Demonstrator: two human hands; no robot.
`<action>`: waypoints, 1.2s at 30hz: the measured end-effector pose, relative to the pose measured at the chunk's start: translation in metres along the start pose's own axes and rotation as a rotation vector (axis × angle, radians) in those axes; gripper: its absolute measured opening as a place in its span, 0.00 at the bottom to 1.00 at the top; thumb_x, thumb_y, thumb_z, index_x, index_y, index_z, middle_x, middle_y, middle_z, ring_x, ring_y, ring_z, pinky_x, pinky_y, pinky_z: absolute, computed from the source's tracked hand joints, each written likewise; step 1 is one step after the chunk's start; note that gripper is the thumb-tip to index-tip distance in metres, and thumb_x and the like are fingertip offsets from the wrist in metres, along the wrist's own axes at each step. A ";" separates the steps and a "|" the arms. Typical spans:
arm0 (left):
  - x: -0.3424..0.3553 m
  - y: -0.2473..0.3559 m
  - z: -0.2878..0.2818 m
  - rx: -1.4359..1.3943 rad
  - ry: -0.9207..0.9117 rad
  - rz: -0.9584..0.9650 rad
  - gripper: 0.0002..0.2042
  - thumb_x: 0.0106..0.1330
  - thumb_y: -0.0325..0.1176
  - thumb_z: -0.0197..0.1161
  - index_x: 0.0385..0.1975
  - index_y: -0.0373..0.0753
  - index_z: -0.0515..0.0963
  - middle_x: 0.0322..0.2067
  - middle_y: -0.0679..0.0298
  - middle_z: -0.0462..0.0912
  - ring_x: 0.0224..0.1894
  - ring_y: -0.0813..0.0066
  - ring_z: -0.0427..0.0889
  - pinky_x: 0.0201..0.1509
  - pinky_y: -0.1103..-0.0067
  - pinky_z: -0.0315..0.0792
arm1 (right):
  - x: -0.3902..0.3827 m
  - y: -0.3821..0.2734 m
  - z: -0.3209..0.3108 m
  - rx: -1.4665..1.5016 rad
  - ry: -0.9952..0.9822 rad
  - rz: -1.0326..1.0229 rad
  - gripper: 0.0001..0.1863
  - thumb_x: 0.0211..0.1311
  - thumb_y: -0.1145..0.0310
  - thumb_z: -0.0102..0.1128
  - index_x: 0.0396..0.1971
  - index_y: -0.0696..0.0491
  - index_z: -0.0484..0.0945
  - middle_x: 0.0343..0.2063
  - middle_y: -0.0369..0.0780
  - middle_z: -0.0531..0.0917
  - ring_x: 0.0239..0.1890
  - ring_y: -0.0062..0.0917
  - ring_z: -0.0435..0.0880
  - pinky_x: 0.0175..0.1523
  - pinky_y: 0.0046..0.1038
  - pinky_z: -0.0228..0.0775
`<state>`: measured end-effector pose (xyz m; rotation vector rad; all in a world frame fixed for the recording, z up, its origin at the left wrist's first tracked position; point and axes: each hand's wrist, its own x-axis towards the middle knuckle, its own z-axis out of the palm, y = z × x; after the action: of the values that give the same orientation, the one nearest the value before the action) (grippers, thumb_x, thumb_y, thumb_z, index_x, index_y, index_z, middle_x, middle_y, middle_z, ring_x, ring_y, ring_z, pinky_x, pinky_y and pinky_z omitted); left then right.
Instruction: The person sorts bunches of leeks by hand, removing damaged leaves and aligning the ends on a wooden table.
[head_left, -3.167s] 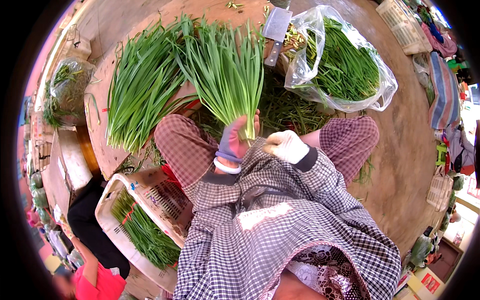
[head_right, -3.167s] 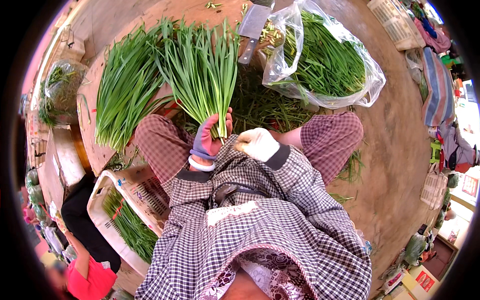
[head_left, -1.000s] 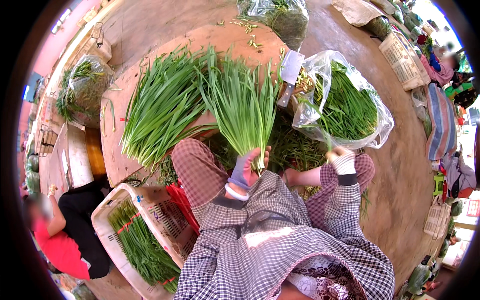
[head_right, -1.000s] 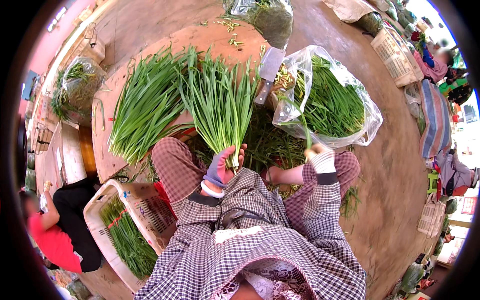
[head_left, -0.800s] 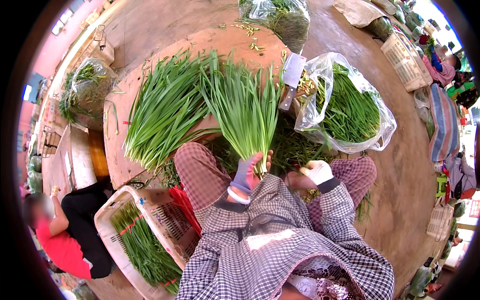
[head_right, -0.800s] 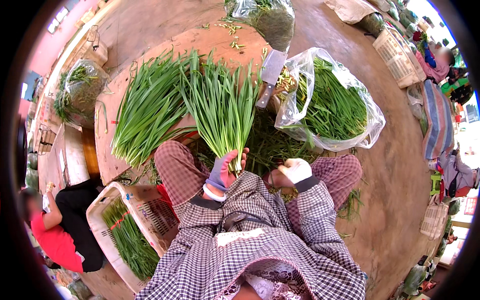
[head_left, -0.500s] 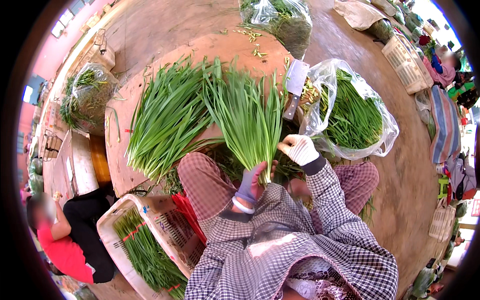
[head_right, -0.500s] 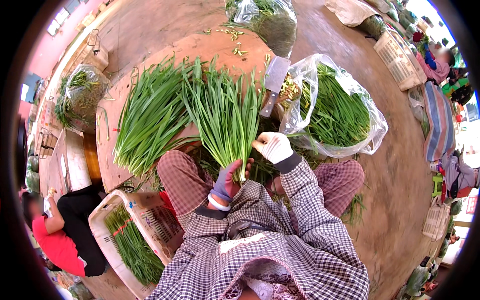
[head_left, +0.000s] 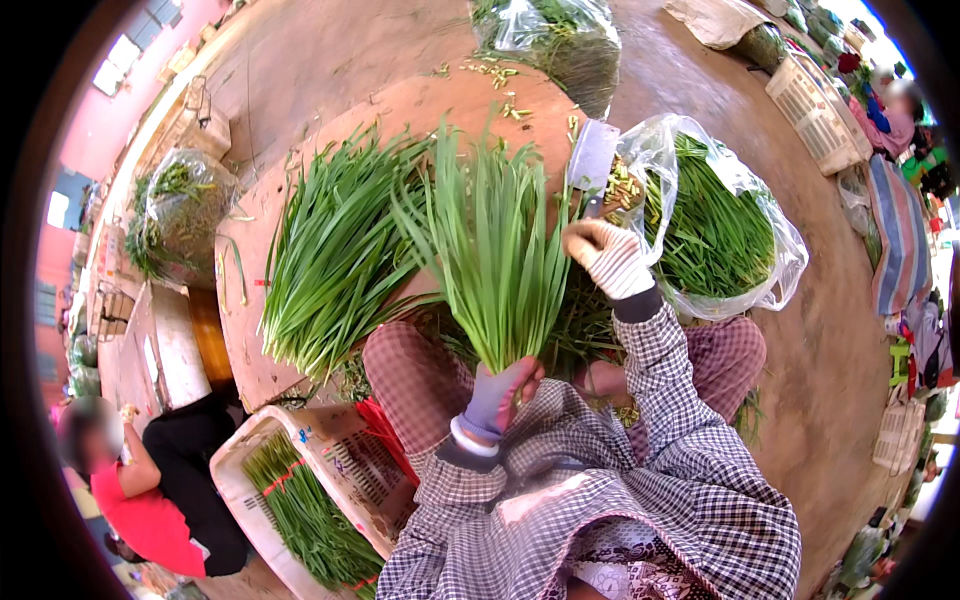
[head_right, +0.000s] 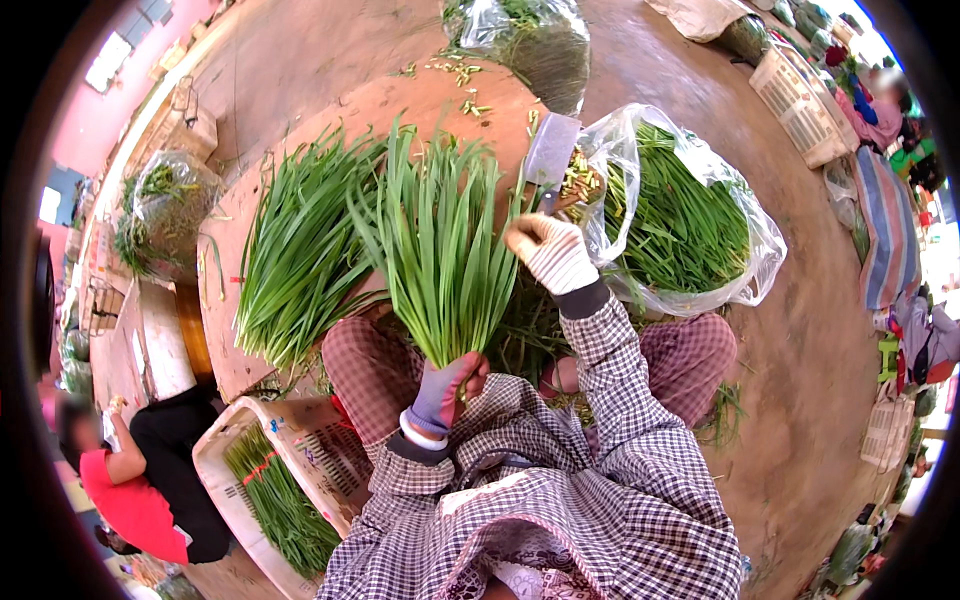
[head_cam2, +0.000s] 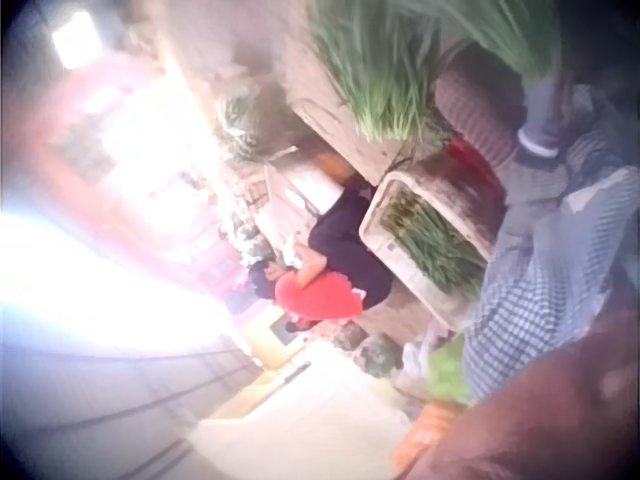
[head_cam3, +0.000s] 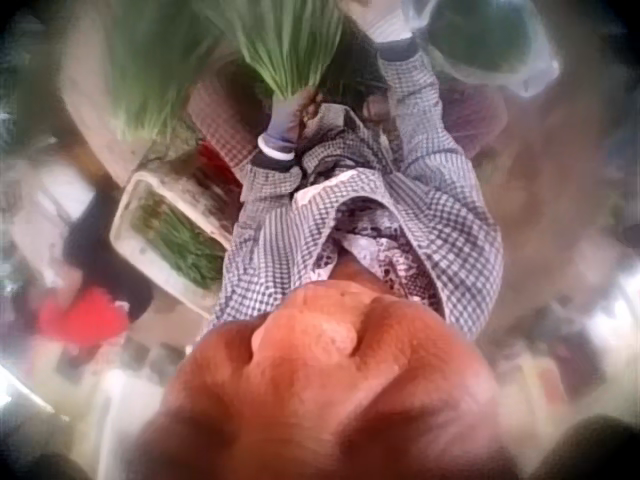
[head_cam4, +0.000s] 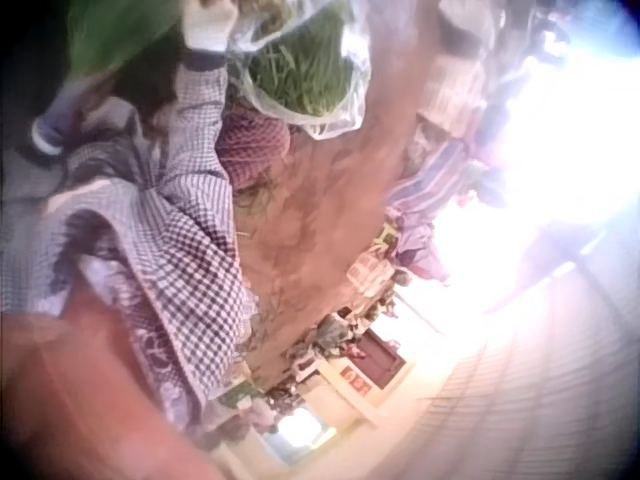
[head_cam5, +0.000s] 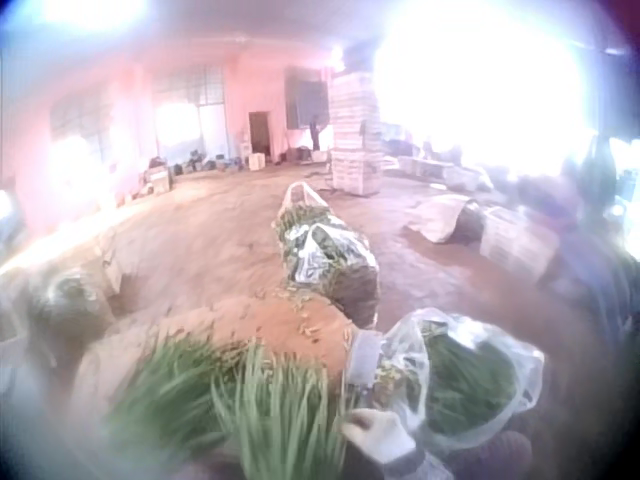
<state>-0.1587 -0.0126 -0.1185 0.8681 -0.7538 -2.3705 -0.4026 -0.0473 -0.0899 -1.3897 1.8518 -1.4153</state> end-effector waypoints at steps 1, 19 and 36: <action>-0.007 0.003 0.000 0.039 0.003 0.005 0.09 0.63 0.30 0.61 0.39 0.36 0.70 0.24 0.63 0.76 0.17 0.82 0.67 0.18 0.85 0.60 | 0.005 -0.012 -0.003 0.098 0.058 0.050 0.12 0.55 0.69 0.64 0.37 0.59 0.81 0.27 0.41 0.85 0.26 0.21 0.81 0.35 0.23 0.74; -0.231 0.025 -0.078 0.447 0.449 -0.302 0.10 0.58 0.33 0.66 0.30 0.33 0.76 0.23 0.63 0.76 0.19 0.81 0.68 0.21 0.83 0.61 | -0.051 0.022 -0.057 -0.308 -0.202 0.142 0.16 0.51 0.55 0.63 0.23 0.56 0.81 0.18 0.46 0.80 0.23 0.37 0.81 0.31 0.35 0.72; -0.242 0.028 -0.080 0.391 0.483 -0.293 0.12 0.56 0.29 0.66 0.37 0.31 0.75 0.26 0.57 0.78 0.21 0.77 0.72 0.22 0.81 0.63 | -0.045 -0.043 0.084 -0.234 -0.460 -0.314 0.18 0.50 0.60 0.60 0.39 0.54 0.81 0.20 0.47 0.80 0.25 0.40 0.81 0.32 0.36 0.73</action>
<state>0.0664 0.0899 -0.0515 1.7418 -0.9453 -2.1317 -0.2980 -0.0453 -0.0942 -1.9971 1.5782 -0.9113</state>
